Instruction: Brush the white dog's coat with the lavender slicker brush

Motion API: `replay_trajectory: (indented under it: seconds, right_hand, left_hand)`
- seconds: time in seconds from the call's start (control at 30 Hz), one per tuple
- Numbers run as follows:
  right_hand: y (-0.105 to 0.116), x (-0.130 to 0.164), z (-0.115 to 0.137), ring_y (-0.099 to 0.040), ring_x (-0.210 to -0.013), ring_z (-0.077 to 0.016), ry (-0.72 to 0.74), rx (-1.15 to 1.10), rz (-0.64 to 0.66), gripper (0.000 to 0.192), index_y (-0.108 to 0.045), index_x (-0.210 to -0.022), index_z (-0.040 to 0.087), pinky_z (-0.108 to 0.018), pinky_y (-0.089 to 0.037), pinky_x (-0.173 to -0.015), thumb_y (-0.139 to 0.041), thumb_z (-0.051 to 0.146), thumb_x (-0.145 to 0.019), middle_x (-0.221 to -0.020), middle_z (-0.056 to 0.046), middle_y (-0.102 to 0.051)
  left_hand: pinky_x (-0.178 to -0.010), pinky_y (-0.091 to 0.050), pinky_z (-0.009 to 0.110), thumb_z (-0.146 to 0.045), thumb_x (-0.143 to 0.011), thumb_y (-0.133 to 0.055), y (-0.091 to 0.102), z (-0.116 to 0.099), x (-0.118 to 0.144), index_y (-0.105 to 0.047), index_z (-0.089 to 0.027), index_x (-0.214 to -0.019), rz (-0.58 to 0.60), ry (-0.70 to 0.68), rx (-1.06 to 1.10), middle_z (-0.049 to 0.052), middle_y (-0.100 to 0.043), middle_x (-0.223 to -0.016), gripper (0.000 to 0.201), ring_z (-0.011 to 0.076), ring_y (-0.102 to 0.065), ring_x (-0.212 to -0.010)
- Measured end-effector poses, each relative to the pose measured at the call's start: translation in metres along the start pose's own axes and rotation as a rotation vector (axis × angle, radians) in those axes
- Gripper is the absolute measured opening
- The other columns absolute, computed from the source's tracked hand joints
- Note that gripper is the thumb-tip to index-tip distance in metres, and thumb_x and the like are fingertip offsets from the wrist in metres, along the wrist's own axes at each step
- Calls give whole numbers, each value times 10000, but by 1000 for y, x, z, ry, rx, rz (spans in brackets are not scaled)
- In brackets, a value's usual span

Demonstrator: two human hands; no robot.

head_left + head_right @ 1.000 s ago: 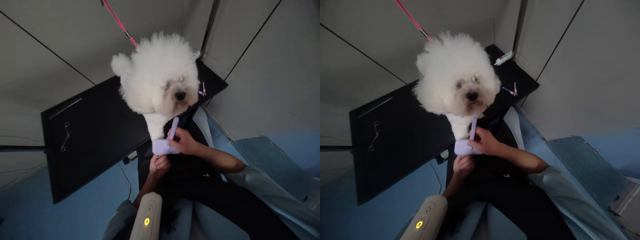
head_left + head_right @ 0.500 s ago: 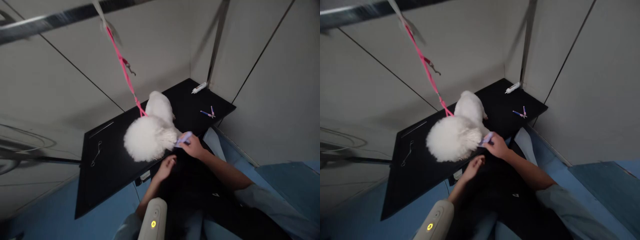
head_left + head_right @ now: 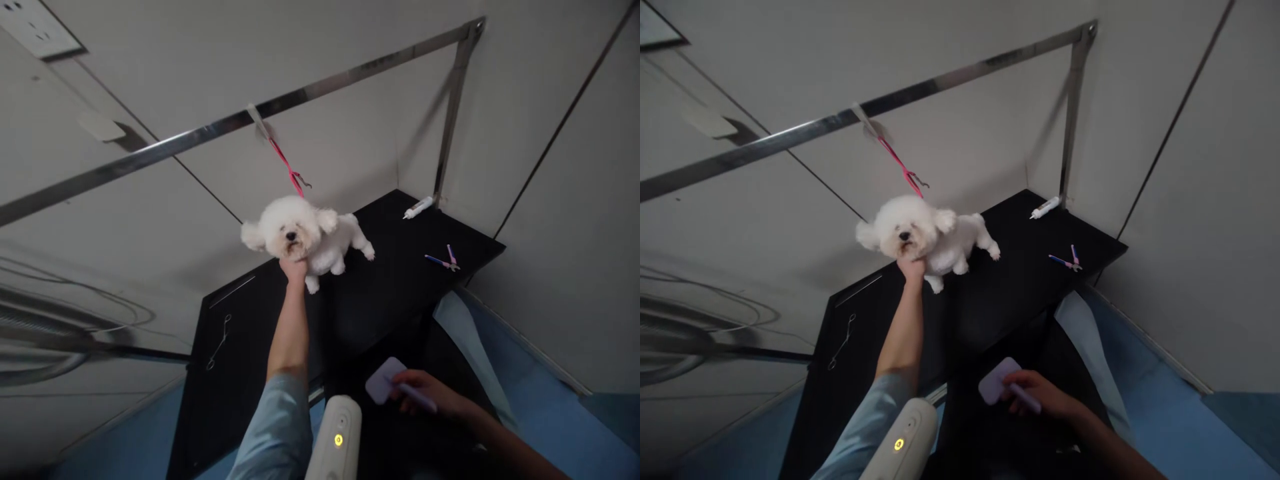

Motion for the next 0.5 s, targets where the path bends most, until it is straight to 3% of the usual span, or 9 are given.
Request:
replay_trajectory:
  seconds: [0.07,0.13,0.2,0.27,0.33,0.37,0.43,0.5]
  right_hand:
    - [-11,-15,6,-674,-665,-174,-23,51,32,316,-617,-851,212,-297,-494,-623,-697,439,-646,-817,-34,-687]
    - [-22,-39,26,-629,-587,-142,16,203,12,229,-572,-792,203,-258,-459,-561,-663,383,-686,-708,10,-630]
    - [-36,-72,63,-581,-526,-118,100,419,-13,151,-553,-802,205,-224,-410,-508,-643,276,-703,-633,51,-565]
    - [-52,-109,116,-561,-504,-115,234,601,-44,133,-554,-853,210,-212,-389,-490,-606,198,-732,-600,70,-535]
    - [-62,-146,174,-587,-548,-132,448,670,-177,84,-542,-890,222,-226,-430,-534,-544,198,-809,-605,60,-558]
    - [-66,-160,199,-640,-667,-145,588,695,-238,95,-545,-913,223,-244,-476,-620,-542,192,-823,-713,27,-625]
    - [-64,-184,223,-681,-862,-180,731,709,-397,87,-531,-906,218,-293,-508,-770,-512,170,-836,-900,-43,-691]
    - [-57,-199,217,-688,-886,-191,719,702,-447,69,-524,-899,217,-308,-510,-804,-482,179,-859,-939,-71,-706]
  left_hand:
    - [-1057,-469,414,-173,-802,-592,-3,7,-14,-703,-66,-1049,-119,-13,-76,180,-715,-1182,291,293,-576,-1286]
    - [-1082,-447,456,-187,-792,-594,-5,13,-22,-712,-63,-1096,-160,-54,-127,186,-711,-1199,349,333,-598,-1254]
    - [-1081,-450,459,-206,-793,-575,-5,16,-27,-715,-66,-1108,-113,-119,-134,177,-712,-1202,372,332,-609,-1235]
    - [-1095,-442,461,-218,-782,-574,-3,16,-29,-718,-84,-1106,-44,-187,-132,157,-712,-1213,380,325,-592,-1258]
    - [-1122,-418,466,-228,-775,-575,1,16,-27,-713,-104,-1117,38,-255,-127,144,-704,-1237,389,315,-568,-1291]
    - [-1140,-399,465,-241,-781,-573,2,16,-25,-704,-107,-1136,74,-288,-117,145,-691,-1265,401,307,-554,-1309]
    - [-1177,-351,466,-290,-805,-573,4,17,-21,-672,-104,-1198,131,-330,-100,156,-643,-1346,446,294,-512,-1356]
    - [-1205,-303,479,-365,-824,-587,0,21,-18,-640,-112,-1256,201,-326,-105,157,-595,-1410,503,290,-473,-1392]
Point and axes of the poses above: each hand's wrist, its own x-axis away from the middle knuckle, its own y-axis out of the back of the hand, z = x × y, the point moved 5 cm from there along -x, towards the middle knuckle
